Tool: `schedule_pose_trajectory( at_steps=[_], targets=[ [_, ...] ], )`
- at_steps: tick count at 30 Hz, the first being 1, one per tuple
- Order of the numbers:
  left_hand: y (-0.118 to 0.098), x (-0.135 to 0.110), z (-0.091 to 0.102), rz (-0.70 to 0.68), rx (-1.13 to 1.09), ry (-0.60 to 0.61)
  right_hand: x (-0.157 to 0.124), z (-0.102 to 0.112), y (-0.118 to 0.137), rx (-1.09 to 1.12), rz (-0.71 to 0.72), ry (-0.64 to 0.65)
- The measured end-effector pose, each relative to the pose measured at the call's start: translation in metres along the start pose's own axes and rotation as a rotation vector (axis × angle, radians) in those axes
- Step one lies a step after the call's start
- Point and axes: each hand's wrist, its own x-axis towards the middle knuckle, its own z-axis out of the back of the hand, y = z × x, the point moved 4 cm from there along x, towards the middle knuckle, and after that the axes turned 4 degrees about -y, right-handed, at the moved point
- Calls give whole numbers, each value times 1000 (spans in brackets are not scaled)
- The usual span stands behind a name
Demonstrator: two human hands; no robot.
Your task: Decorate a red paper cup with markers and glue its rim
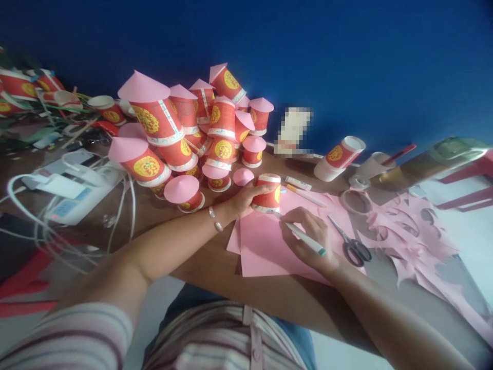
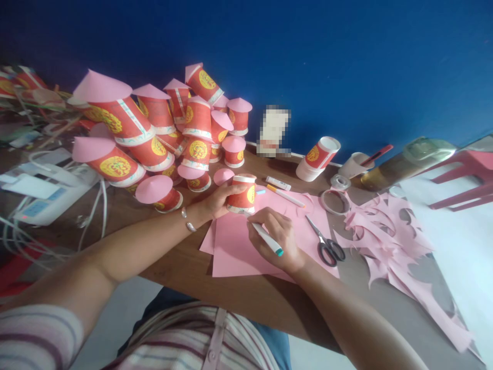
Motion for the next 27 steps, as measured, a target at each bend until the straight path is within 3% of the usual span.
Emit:
schedule_pose_trajectory(
  at_steps=[27],
  targets=[
    [-2, 0, -2, -38, 24, -17, 1, 0, 0, -1, 20, 5]
  ],
)
